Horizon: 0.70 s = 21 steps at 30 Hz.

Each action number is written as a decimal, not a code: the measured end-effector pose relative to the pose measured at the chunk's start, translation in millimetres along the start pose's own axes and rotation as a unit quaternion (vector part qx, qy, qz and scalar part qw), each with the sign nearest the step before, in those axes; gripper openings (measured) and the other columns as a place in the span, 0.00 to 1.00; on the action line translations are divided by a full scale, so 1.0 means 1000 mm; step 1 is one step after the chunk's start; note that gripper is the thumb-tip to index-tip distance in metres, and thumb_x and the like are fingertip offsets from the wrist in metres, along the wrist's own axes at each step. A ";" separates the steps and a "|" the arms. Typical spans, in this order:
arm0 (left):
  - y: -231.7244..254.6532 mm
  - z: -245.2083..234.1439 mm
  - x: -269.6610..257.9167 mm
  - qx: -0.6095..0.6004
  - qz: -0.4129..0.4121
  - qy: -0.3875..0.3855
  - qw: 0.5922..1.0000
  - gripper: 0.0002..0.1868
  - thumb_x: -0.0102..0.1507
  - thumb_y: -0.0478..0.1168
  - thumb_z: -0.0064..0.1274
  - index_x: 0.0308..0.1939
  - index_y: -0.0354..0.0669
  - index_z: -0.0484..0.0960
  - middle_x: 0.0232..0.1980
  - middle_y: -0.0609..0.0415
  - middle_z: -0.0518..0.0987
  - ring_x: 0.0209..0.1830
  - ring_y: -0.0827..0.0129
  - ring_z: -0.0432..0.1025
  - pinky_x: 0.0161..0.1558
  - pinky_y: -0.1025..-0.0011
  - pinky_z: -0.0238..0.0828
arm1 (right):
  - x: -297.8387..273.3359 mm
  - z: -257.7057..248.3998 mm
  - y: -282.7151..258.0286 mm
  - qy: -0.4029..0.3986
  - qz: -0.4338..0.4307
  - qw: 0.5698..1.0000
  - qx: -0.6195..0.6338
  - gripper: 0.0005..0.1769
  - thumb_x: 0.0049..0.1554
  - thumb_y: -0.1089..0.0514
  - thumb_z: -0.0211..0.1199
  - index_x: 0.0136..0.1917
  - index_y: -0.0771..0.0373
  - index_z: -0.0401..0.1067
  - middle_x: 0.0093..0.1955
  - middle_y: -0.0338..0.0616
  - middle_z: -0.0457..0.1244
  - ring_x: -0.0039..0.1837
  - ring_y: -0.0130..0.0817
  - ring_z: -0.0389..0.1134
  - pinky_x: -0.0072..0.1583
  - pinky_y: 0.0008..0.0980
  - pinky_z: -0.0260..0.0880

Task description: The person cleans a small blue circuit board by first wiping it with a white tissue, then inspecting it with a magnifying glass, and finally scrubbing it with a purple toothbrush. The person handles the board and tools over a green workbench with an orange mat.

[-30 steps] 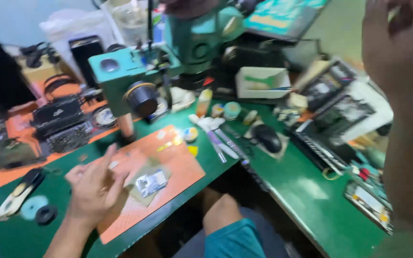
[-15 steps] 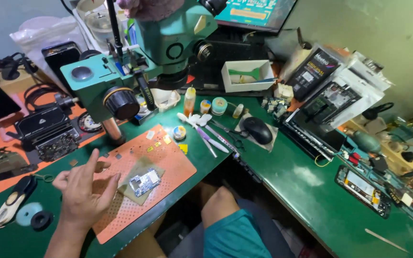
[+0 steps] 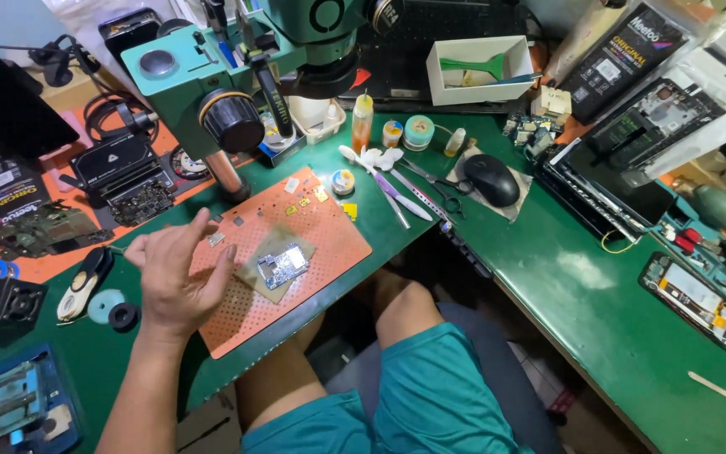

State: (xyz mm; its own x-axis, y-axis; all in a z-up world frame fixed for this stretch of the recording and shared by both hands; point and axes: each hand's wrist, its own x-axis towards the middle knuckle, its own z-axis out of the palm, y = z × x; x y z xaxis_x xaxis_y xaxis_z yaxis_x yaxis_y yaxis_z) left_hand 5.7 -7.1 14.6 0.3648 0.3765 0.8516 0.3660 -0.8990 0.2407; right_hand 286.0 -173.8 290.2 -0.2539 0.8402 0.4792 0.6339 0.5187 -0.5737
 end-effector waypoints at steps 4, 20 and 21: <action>0.038 -0.005 0.040 -0.181 -0.057 -0.062 0.980 0.23 0.49 0.40 0.58 0.47 0.40 0.75 0.39 0.54 0.76 0.38 0.65 0.69 0.46 0.71 0.51 | -0.025 0.019 0.028 -0.042 -0.032 0.997 0.062 0.10 0.41 0.66 0.61 0.27 0.61 0.60 0.24 0.39 0.61 0.26 0.22 0.65 0.28 0.14 0.62; 0.092 0.053 0.113 -0.591 -0.397 -0.351 0.608 0.13 0.49 0.37 0.55 0.36 0.37 0.75 0.33 0.56 0.76 0.30 0.76 0.70 0.31 0.81 0.68 | -0.048 0.084 0.156 -0.010 0.113 0.912 0.395 0.27 0.40 0.70 0.59 0.54 0.69 0.58 0.45 0.45 0.58 0.44 0.27 0.60 0.41 0.19 0.62; 0.091 0.052 0.113 -0.589 -0.400 -0.352 0.608 0.13 0.49 0.37 0.55 0.36 0.37 0.75 0.33 0.56 0.76 0.30 0.76 0.70 0.31 0.81 0.68 | -0.044 0.079 0.157 -0.009 0.113 0.910 0.398 0.27 0.40 0.70 0.59 0.54 0.69 0.58 0.45 0.45 0.58 0.44 0.27 0.60 0.41 0.19 0.62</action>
State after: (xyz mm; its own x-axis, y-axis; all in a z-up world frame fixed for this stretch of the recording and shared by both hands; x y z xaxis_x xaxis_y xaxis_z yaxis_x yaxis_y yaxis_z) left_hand 124.8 -34.9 109.2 0.9013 0.4279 -0.0680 -0.0475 0.2537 0.9661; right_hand 338.6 -117.3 126.3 -0.1990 0.9383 0.2829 -0.0578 0.2769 -0.9592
